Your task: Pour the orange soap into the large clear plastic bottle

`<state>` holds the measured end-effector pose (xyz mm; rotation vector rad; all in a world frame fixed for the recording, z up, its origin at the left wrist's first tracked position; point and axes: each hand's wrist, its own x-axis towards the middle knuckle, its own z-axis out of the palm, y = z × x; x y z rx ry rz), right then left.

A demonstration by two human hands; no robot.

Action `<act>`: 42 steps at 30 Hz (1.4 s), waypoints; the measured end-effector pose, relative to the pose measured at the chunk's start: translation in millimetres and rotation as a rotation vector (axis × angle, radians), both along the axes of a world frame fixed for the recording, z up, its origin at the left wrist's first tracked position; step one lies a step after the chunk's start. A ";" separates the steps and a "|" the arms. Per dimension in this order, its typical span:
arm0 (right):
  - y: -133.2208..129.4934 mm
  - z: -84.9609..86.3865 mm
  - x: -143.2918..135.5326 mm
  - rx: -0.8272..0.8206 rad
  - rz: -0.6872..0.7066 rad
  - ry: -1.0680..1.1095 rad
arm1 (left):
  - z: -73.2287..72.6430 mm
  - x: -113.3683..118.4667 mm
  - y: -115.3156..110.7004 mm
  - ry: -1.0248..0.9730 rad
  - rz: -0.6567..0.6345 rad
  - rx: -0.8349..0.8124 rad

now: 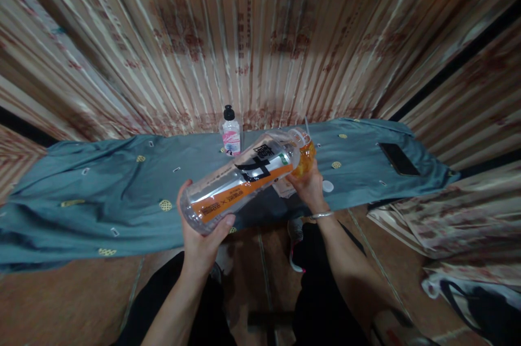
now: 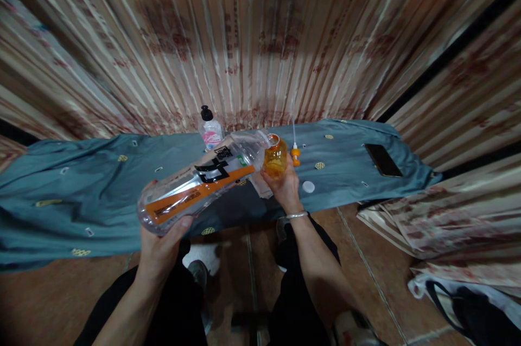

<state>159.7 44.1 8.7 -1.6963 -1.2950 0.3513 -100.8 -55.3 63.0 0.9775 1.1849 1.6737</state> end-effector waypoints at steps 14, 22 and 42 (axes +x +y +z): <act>-0.4 1.6 0.0 -0.032 -0.005 -0.011 | -4.5 5.3 -3.2 -0.025 0.021 0.020; 1.7 -4.7 1.7 0.037 0.006 -0.061 | -1.3 6.4 -3.6 0.040 0.017 0.017; 10.4 -2.9 -1.4 0.044 -0.005 -0.086 | -4.9 -8.3 -0.9 0.117 -0.055 0.009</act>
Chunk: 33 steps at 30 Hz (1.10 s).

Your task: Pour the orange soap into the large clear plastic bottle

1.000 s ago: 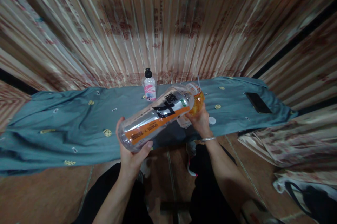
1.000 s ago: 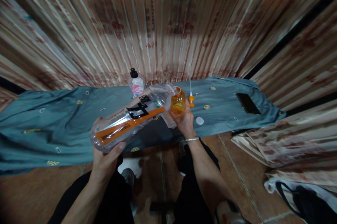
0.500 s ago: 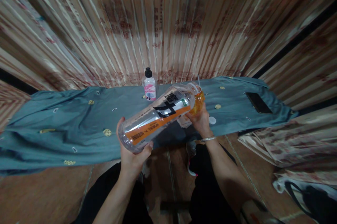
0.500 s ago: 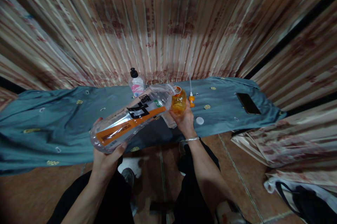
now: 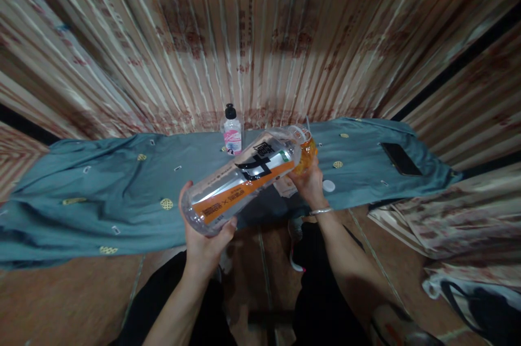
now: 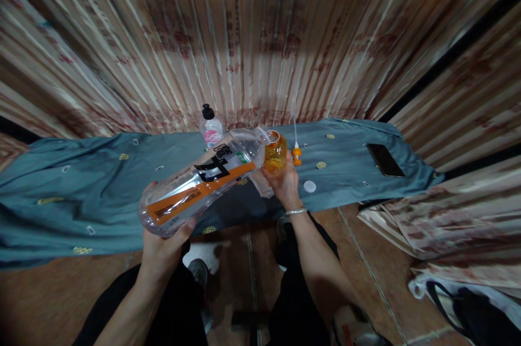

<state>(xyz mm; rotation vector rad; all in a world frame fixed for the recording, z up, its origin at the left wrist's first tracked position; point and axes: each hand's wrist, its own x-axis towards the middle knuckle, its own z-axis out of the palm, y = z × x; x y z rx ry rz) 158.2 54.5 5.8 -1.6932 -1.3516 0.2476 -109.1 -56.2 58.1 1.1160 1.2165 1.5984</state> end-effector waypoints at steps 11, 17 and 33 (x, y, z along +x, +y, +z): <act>0.5 -2.2 -2.3 -0.017 0.043 0.014 | 4.0 3.3 2.4 -0.004 0.031 0.019; 0.9 -1.4 -2.9 -0.022 0.027 0.020 | 2.1 -0.7 1.6 -0.005 -0.010 0.015; 1.4 -1.8 -2.0 -0.027 0.040 0.010 | -2.2 -4.8 0.9 0.031 -0.049 0.090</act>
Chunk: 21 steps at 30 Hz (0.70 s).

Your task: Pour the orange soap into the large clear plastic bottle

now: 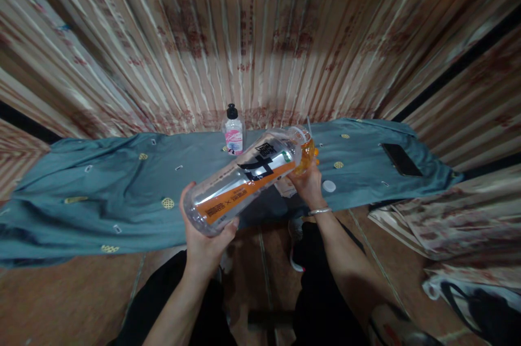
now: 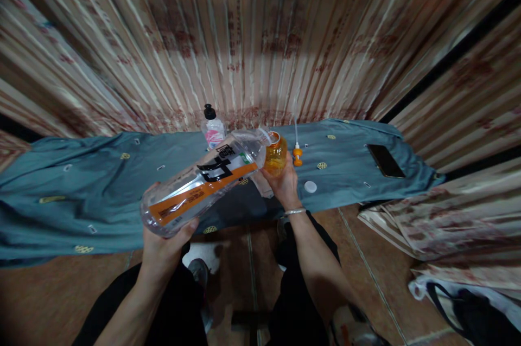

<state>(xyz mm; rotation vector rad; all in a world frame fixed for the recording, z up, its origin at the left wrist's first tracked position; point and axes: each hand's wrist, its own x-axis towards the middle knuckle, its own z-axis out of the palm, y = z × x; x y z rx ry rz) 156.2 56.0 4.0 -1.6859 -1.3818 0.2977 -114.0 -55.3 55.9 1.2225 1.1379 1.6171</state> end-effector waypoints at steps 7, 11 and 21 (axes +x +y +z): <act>1.7 -8.4 2.7 0.054 0.009 -0.025 | 9.1 5.1 0.8 0.024 0.048 0.010; 1.5 -9.7 4.6 0.026 0.011 -0.057 | 12.7 11.2 0.5 -0.018 0.109 0.012; 2.2 -9.7 1.9 0.050 -0.016 -0.066 | 12.6 11.9 1.0 -0.042 0.119 0.015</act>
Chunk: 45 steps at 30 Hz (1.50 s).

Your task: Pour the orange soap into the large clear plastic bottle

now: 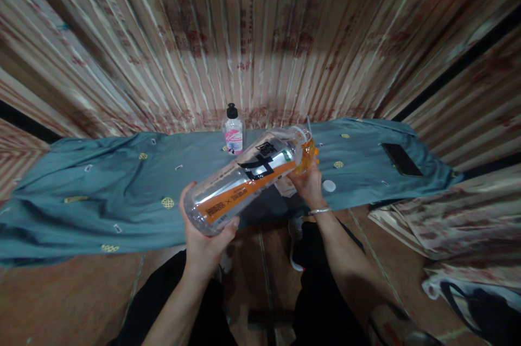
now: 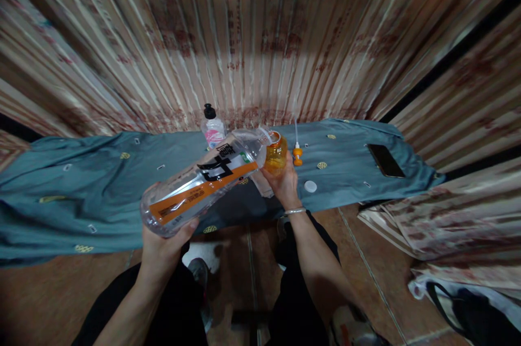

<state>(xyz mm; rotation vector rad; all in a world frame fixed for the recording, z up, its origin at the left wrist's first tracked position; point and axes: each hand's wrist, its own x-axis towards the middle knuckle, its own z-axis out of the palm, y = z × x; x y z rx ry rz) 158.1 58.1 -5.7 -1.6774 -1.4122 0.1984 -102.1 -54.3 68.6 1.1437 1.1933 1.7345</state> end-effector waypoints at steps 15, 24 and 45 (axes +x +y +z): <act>0.1 -3.6 0.8 -0.026 0.003 0.043 | -8.8 -10.9 -1.8 0.033 -0.093 -0.089; -1.9 4.6 -1.1 -0.041 0.020 0.080 | -4.8 -8.0 -3.9 -0.002 -0.090 -0.107; -1.9 7.6 -1.6 -0.024 0.011 0.047 | -5.1 -7.1 -1.7 0.006 -0.094 -0.070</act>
